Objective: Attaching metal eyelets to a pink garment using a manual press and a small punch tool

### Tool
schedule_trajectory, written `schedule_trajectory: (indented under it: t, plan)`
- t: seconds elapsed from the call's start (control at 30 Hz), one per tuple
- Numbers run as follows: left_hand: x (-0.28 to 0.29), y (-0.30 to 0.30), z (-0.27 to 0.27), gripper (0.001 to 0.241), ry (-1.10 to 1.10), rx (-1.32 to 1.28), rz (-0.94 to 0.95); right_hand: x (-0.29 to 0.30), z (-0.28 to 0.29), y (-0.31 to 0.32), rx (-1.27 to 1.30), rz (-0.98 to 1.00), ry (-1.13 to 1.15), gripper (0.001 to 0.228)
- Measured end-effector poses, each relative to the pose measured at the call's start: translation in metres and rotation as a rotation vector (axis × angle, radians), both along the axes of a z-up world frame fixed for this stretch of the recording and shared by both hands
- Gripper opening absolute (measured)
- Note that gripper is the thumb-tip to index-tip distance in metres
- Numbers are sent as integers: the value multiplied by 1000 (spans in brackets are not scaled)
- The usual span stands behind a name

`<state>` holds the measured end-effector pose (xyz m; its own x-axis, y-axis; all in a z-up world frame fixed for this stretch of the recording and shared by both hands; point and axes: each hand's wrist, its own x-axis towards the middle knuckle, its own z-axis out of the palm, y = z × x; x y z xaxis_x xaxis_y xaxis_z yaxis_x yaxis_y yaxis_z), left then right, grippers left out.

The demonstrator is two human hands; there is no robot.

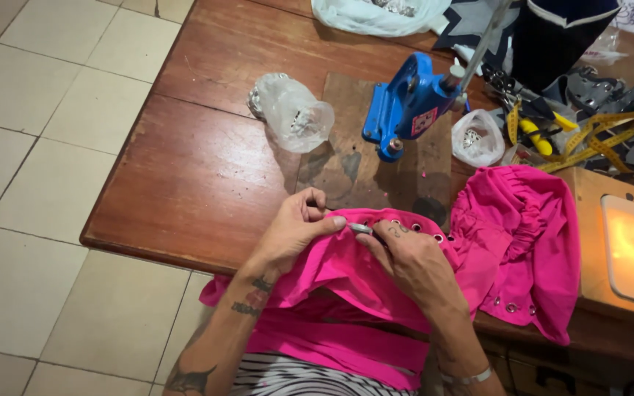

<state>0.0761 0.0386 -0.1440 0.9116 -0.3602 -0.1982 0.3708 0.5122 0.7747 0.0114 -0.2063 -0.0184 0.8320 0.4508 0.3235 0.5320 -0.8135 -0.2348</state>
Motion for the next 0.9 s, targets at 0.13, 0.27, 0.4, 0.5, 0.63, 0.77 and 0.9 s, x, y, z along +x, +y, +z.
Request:
schedule_trajectory:
  t: [0.13,0.27,0.4,0.5,0.63,0.77,0.9]
  plan:
    - [1,-1,-2,52,-1,7,9,1,-12,-2,36,-4,12,19]
    - [-2,-3,-1,53,10,-4,8,1,-39,-8,87,-24,59,19]
    - [1,-4,-3,52,-7,5,30,2,-41,-4,109,-47,41,19]
    - [1,-7,-13,53,-6,2,33,-3,-36,-5,117,-71,26,18]
    - [3,-5,-10,51,-6,-3,47,-3,-30,3,239,-135,22,18]
    - [2,-7,-8,51,-9,-20,44,-7,-24,-12,291,-208,55,22]
    - [-3,-4,14,53,13,-36,23,-17,-19,-5,132,-200,21,27]
